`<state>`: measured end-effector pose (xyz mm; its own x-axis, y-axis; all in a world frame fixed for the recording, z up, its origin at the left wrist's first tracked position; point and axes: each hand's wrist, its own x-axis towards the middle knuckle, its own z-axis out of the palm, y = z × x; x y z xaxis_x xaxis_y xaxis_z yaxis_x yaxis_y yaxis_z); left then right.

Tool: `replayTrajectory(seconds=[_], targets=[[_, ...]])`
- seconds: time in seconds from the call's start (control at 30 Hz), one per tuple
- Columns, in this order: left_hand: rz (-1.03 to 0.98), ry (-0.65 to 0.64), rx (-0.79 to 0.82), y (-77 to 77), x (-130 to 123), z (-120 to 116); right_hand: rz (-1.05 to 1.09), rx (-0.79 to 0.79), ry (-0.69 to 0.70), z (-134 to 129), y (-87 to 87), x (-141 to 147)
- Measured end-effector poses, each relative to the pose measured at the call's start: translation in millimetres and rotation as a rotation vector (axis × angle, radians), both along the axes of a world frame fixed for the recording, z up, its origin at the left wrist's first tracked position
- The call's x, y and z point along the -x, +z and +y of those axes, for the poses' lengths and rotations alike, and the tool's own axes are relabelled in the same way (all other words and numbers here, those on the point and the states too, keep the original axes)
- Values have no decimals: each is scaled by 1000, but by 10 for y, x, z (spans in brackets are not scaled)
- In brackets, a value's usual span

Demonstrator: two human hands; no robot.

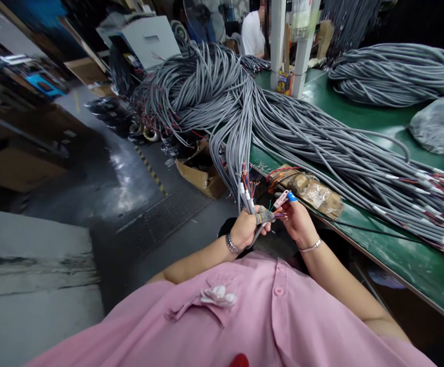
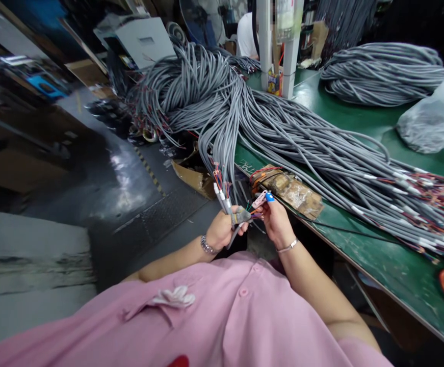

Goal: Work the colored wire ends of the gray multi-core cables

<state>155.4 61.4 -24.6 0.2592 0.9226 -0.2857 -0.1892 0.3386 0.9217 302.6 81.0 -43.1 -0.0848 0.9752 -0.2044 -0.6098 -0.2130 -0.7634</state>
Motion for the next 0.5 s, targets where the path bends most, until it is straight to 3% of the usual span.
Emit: replayTrajectory(seconds=[0.2, 0.37, 0.5], targets=[[-6, 6, 1, -11, 16, -7, -274, -113, -253, 0, -139, -2], [-24, -9, -10, -46, 8, 0, -27, -15, -56, 66, -136, 54], [-5, -5, -9, -80, -12, 6, 93, 33, -106, 105, -121, 96]])
